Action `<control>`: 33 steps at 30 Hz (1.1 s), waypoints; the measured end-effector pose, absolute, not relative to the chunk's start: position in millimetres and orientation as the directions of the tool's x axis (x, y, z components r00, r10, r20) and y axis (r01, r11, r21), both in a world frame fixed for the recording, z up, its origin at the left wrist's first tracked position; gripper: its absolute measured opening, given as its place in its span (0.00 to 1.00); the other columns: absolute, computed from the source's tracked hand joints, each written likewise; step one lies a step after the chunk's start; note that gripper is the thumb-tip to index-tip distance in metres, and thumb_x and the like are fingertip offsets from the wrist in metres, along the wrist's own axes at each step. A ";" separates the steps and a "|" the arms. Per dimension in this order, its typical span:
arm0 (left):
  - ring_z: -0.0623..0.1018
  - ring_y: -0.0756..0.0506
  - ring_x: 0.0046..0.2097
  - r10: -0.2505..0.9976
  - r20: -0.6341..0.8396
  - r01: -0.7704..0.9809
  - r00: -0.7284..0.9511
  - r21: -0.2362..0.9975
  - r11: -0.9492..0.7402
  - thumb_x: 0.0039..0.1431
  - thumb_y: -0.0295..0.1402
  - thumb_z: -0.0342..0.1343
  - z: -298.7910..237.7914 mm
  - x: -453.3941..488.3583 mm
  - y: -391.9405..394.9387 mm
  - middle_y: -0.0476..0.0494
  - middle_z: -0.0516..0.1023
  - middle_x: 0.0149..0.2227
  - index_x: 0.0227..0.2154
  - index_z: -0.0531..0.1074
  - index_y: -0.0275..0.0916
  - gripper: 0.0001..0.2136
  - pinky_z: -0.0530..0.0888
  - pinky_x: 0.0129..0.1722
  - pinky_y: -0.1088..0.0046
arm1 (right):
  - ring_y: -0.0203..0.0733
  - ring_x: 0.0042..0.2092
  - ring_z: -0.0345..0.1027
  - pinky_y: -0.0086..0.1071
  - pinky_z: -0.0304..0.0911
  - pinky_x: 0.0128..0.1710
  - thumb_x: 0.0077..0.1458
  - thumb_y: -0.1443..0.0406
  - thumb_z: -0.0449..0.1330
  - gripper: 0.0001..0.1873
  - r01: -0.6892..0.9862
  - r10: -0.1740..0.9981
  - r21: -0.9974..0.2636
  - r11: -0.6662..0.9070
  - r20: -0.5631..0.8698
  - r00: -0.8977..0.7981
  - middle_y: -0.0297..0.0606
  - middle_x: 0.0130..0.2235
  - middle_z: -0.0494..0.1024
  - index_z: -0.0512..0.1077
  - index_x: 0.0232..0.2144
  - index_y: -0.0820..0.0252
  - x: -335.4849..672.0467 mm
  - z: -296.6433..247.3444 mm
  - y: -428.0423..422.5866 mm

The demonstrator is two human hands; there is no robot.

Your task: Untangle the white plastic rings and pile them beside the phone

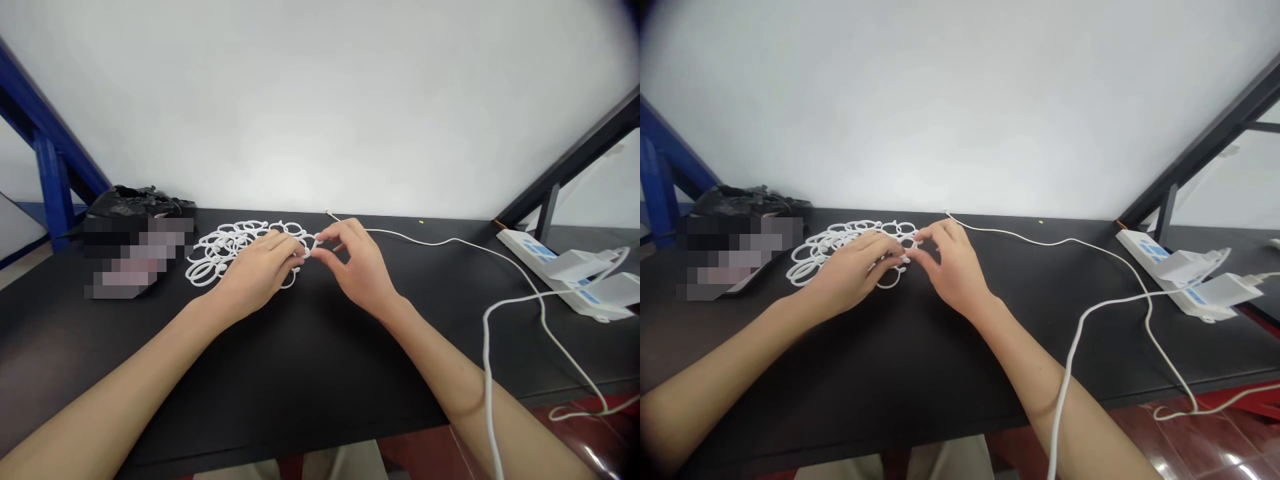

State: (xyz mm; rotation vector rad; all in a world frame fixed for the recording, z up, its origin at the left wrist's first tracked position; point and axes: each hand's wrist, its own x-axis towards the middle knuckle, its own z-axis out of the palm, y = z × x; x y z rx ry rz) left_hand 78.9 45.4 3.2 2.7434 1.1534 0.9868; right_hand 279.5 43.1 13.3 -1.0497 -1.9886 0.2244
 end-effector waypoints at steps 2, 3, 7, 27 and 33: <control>0.72 0.46 0.38 0.657 0.533 0.631 0.533 0.267 -0.729 0.68 0.30 0.45 4.2 79.8 43.9 0.46 0.75 0.36 0.37 0.67 0.39 0.06 0.69 0.40 0.68 | 0.38 0.41 0.68 0.32 0.66 0.40 0.60 0.59 0.59 0.12 0.563 0.818 -0.624 0.542 0.544 -0.185 0.39 0.44 0.73 0.72 0.45 0.57 278.9 14.3 43.3; 0.72 0.46 0.38 0.658 0.523 0.623 0.541 0.276 -0.732 0.68 0.29 0.45 4.6 80.5 43.0 0.47 0.75 0.36 0.37 0.67 0.39 0.06 0.69 0.40 0.68 | 0.37 0.39 0.69 0.31 0.66 0.38 0.61 0.58 0.58 0.13 0.529 0.853 -0.684 0.502 0.494 -0.171 0.38 0.42 0.73 0.72 0.46 0.56 278.7 14.5 43.3; 0.72 0.46 0.37 0.664 0.470 0.617 0.581 0.278 -0.736 0.68 0.28 0.44 5.1 82.8 39.5 0.48 0.75 0.35 0.38 0.67 0.40 0.07 0.69 0.40 0.68 | 0.33 0.31 0.69 0.28 0.65 0.34 0.63 0.56 0.54 0.13 0.417 0.903 -0.802 0.427 0.359 -0.234 0.31 0.30 0.74 0.73 0.38 0.57 277.2 12.9 43.2; 0.65 0.43 0.37 0.618 0.505 0.644 0.603 0.148 -0.750 0.68 0.28 0.43 0.0 80.9 44.7 0.43 0.73 0.33 0.37 0.69 0.36 0.09 0.68 0.39 0.65 | 0.32 0.31 0.68 0.28 0.66 0.33 0.58 0.62 0.62 0.08 0.466 0.743 -0.584 0.664 0.584 -0.327 0.34 0.37 0.78 0.75 0.39 0.58 272.4 6.5 38.9; 0.65 0.44 0.36 0.604 0.531 0.648 0.594 0.129 -0.751 0.68 0.28 0.43 0.6 80.2 45.4 0.43 0.73 0.33 0.35 0.69 0.36 0.10 0.68 0.39 0.65 | 0.33 0.31 0.68 0.29 0.65 0.33 0.60 0.63 0.60 0.06 0.487 0.739 -0.567 0.664 0.598 -0.311 0.34 0.37 0.79 0.75 0.39 0.57 271.9 4.1 40.0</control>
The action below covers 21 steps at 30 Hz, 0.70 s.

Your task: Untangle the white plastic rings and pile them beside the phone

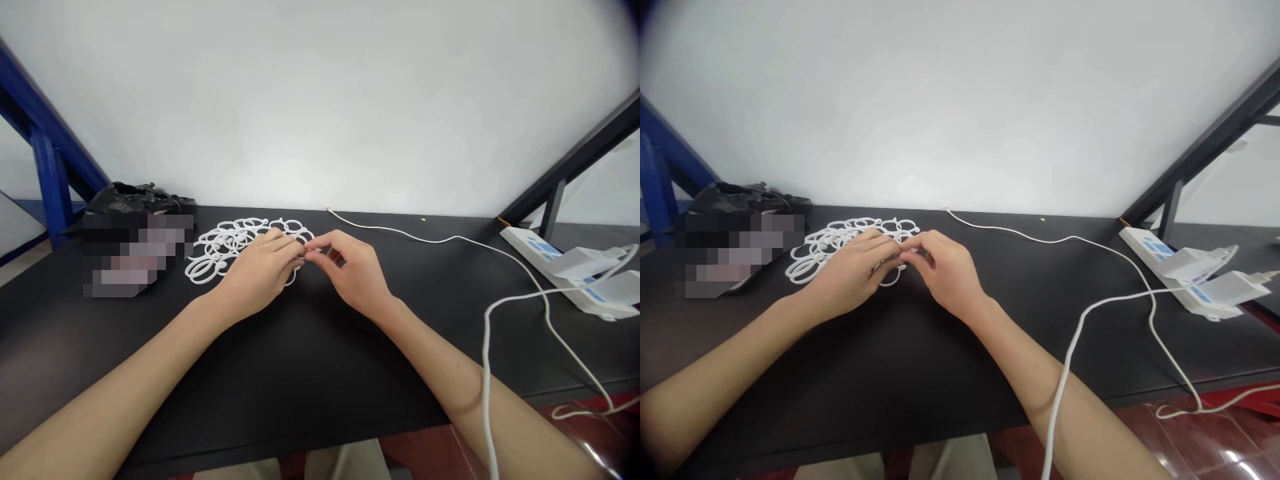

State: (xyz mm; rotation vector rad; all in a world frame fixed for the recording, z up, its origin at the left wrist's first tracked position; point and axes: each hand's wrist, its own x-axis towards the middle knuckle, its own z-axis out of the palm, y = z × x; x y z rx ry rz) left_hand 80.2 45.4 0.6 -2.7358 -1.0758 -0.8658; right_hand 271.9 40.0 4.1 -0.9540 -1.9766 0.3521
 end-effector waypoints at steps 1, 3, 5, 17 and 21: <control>0.65 0.44 0.36 0.606 0.528 0.647 0.595 0.133 -0.751 0.68 0.28 0.44 0.5 80.1 45.6 0.43 0.73 0.33 0.35 0.69 0.37 0.10 0.68 0.39 0.65 | 0.33 0.31 0.68 0.29 0.64 0.33 0.60 0.62 0.60 0.06 0.496 0.743 -0.568 0.657 0.598 -0.300 0.33 0.37 0.79 0.75 0.39 0.56 271.9 3.9 40.2; 0.64 0.44 0.36 0.608 0.526 0.646 0.595 0.137 -0.751 0.68 0.27 0.44 0.1 79.8 46.2 0.44 0.73 0.32 0.35 0.69 0.37 0.10 0.68 0.39 0.65 | 0.33 0.29 0.67 0.29 0.64 0.32 0.60 0.61 0.60 0.07 0.512 0.754 -0.572 0.641 0.593 -0.281 0.32 0.35 0.79 0.76 0.38 0.56 271.9 3.7 40.6; 0.64 0.44 0.36 0.605 0.529 0.643 0.596 0.138 -0.754 0.68 0.28 0.44 -0.3 79.5 46.7 0.44 0.73 0.32 0.35 0.70 0.36 0.10 0.68 0.39 0.65 | 0.32 0.28 0.67 0.28 0.63 0.32 0.60 0.60 0.60 0.08 0.518 0.765 -0.581 0.628 0.585 -0.270 0.32 0.34 0.79 0.76 0.37 0.57 271.7 3.7 40.8; 0.65 0.43 0.37 0.613 0.516 0.651 0.599 0.133 -0.748 0.68 0.29 0.44 2.9 79.9 43.8 0.43 0.75 0.33 0.35 0.71 0.38 0.11 0.68 0.39 0.64 | 0.32 0.27 0.68 0.27 0.63 0.31 0.60 0.64 0.59 0.06 0.497 0.831 -0.668 0.554 0.474 -0.290 0.30 0.29 0.78 0.75 0.32 0.56 274.4 11.4 39.9; 0.66 0.43 0.38 0.615 0.519 0.661 0.594 0.120 -0.740 0.68 0.29 0.44 1.6 78.6 45.7 0.43 0.77 0.35 0.35 0.72 0.39 0.12 0.68 0.40 0.64 | 0.32 0.27 0.68 0.28 0.63 0.32 0.60 0.63 0.60 0.06 0.489 0.814 -0.651 0.580 0.489 -0.313 0.31 0.31 0.78 0.75 0.33 0.56 273.4 8.6 39.3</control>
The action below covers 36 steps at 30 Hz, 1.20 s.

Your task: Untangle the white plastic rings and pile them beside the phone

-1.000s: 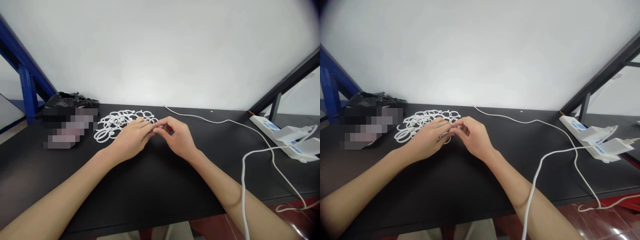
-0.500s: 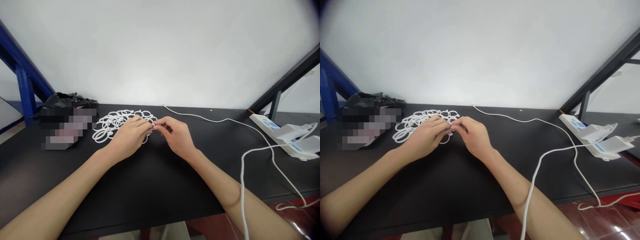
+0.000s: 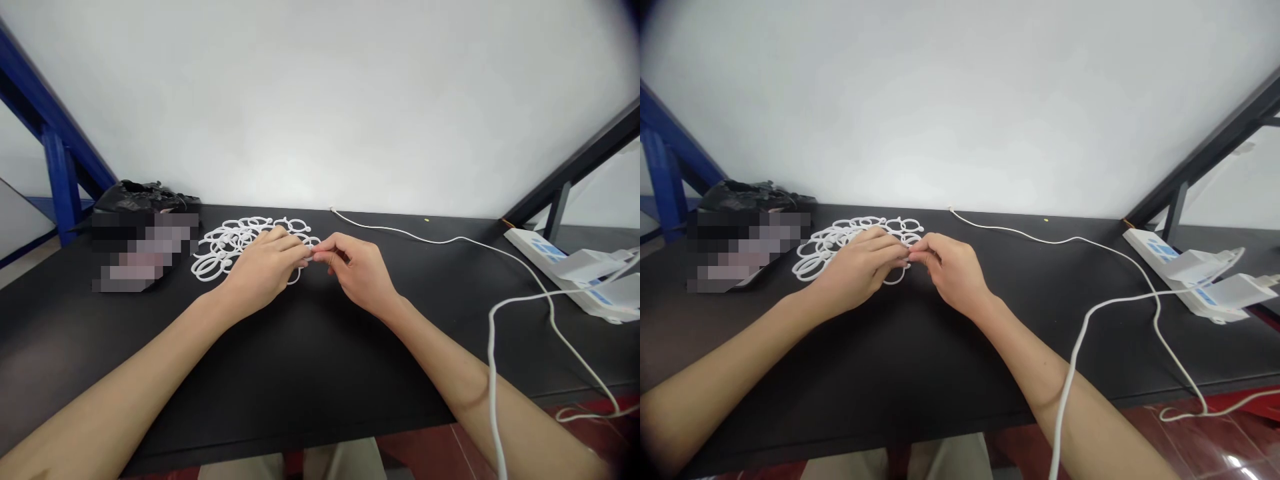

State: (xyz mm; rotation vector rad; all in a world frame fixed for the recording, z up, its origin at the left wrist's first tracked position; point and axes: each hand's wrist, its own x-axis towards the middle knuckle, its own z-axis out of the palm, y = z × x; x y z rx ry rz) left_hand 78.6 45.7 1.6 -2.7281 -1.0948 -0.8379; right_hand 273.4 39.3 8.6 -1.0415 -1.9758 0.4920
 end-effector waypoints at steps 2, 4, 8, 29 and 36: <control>0.67 0.43 0.39 0.607 0.530 0.668 0.593 0.098 -0.738 0.68 0.28 0.44 0.9 77.4 47.1 0.43 0.78 0.37 0.35 0.73 0.39 0.12 0.68 0.41 0.63 | 0.33 0.29 0.68 0.28 0.64 0.33 0.60 0.62 0.60 0.06 0.494 0.801 -0.632 0.597 0.505 -0.322 0.32 0.33 0.78 0.75 0.34 0.56 272.2 6.9 38.5; 0.68 0.43 0.39 0.594 0.544 0.669 0.593 0.077 -0.739 0.67 0.27 0.45 0.3 76.1 48.5 0.43 0.78 0.38 0.35 0.74 0.39 0.12 0.69 0.42 0.63 | 0.34 0.31 0.68 0.29 0.64 0.34 0.61 0.60 0.59 0.07 0.506 0.793 -0.612 0.607 0.507 -0.338 0.33 0.35 0.78 0.75 0.36 0.56 271.2 5.4 37.6; 0.69 0.43 0.40 0.579 0.563 0.665 0.590 0.067 -0.743 0.67 0.27 0.46 -0.6 74.7 50.0 0.43 0.79 0.39 0.37 0.75 0.39 0.11 0.69 0.42 0.64 | 0.33 0.30 0.67 0.29 0.64 0.35 0.62 0.60 0.58 0.08 0.535 0.800 -0.597 0.598 0.488 -0.349 0.34 0.35 0.78 0.75 0.39 0.56 270.8 3.5 37.0; 0.71 0.40 0.43 0.718 0.545 0.784 0.433 0.165 -0.598 0.67 0.32 0.47 -2.3 70.4 53.4 0.42 0.79 0.42 0.42 0.74 0.39 0.11 0.71 0.45 0.57 | 0.40 0.41 0.72 0.35 0.64 0.44 0.62 0.64 0.56 0.04 0.690 0.874 -0.548 0.473 0.389 -0.290 0.34 0.39 0.81 0.70 0.40 0.55 276.6 -12.3 53.4; 0.71 0.37 0.50 0.802 0.434 0.832 0.410 0.182 -0.524 0.65 0.37 0.49 -9.3 67.2 55.1 0.38 0.76 0.47 0.46 0.72 0.38 0.13 0.69 0.51 0.51 | 0.46 0.47 0.68 0.41 0.63 0.49 0.61 0.61 0.57 0.09 0.795 0.885 -0.420 0.437 0.356 -0.299 0.39 0.43 0.79 0.72 0.42 0.57 276.8 -11.4 55.5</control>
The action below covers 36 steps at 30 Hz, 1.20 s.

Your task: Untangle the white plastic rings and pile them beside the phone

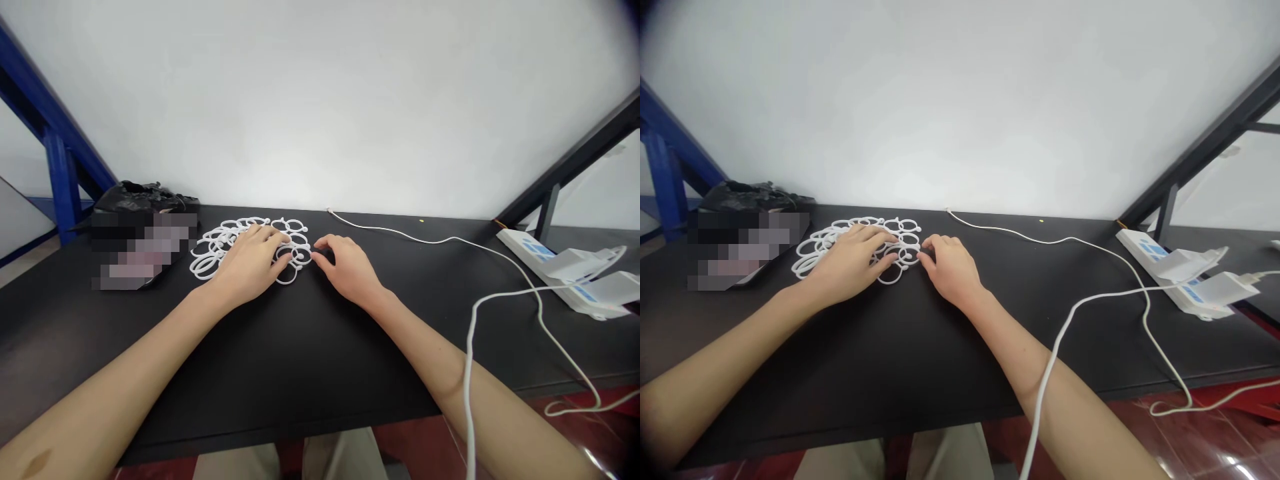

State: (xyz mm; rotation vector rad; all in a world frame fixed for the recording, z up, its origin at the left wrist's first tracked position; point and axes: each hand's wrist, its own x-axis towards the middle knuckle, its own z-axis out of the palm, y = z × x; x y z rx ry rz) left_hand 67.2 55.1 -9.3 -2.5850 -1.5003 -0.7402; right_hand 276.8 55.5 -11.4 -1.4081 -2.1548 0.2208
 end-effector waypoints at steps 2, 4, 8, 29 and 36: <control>0.71 0.36 0.52 0.805 0.432 0.834 0.406 0.184 -0.520 0.66 0.39 0.47 -10.0 66.6 55.3 0.38 0.75 0.49 0.47 0.72 0.38 0.14 0.69 0.52 0.51 | 0.50 0.50 0.67 0.44 0.62 0.51 0.62 0.58 0.55 0.14 0.844 0.905 -0.374 0.386 0.333 -0.266 0.44 0.46 0.78 0.71 0.45 0.60 280.7 -10.4 56.6; 0.70 0.36 0.55 0.814 0.425 0.845 0.396 0.178 -0.504 0.67 0.41 0.46 -10.3 66.0 55.6 0.36 0.75 0.51 0.49 0.71 0.37 0.17 0.68 0.54 0.51 | 0.55 0.53 0.64 0.47 0.61 0.52 0.63 0.55 0.54 0.19 0.892 0.933 -0.330 0.309 0.288 -0.216 0.49 0.49 0.76 0.71 0.49 0.63 284.6 -9.6 58.0; 0.64 0.32 0.63 0.858 0.381 0.898 0.343 0.135 -0.419 0.66 0.50 0.43 -11.9 63.9 56.0 0.32 0.69 0.60 0.55 0.69 0.35 0.26 0.61 0.60 0.45 | 0.59 0.58 0.61 0.52 0.56 0.57 0.64 0.54 0.51 0.24 0.933 0.964 -0.269 0.239 0.182 -0.194 0.53 0.56 0.71 0.70 0.52 0.65 288.0 -8.8 59.2; 0.62 0.35 0.65 0.919 0.210 0.924 0.333 0.124 -0.363 0.68 0.50 0.40 -15.5 63.8 55.2 0.37 0.66 0.63 0.60 0.64 0.37 0.27 0.54 0.65 0.47 | 0.61 0.67 0.49 0.54 0.46 0.65 0.66 0.53 0.48 0.30 0.956 0.968 -0.150 0.251 0.061 -0.245 0.56 0.66 0.59 0.62 0.61 0.69 285.3 -5.1 53.1; 0.67 0.34 0.61 0.936 0.154 0.933 0.315 0.129 -0.336 0.67 0.48 0.42 -6.3 67.8 51.4 0.39 0.71 0.59 0.58 0.66 0.38 0.25 0.58 0.63 0.49 | 0.61 0.66 0.51 0.54 0.46 0.65 0.66 0.53 0.47 0.31 0.956 0.964 -0.132 0.262 0.070 -0.255 0.56 0.65 0.59 0.63 0.61 0.69 285.7 -4.3 52.8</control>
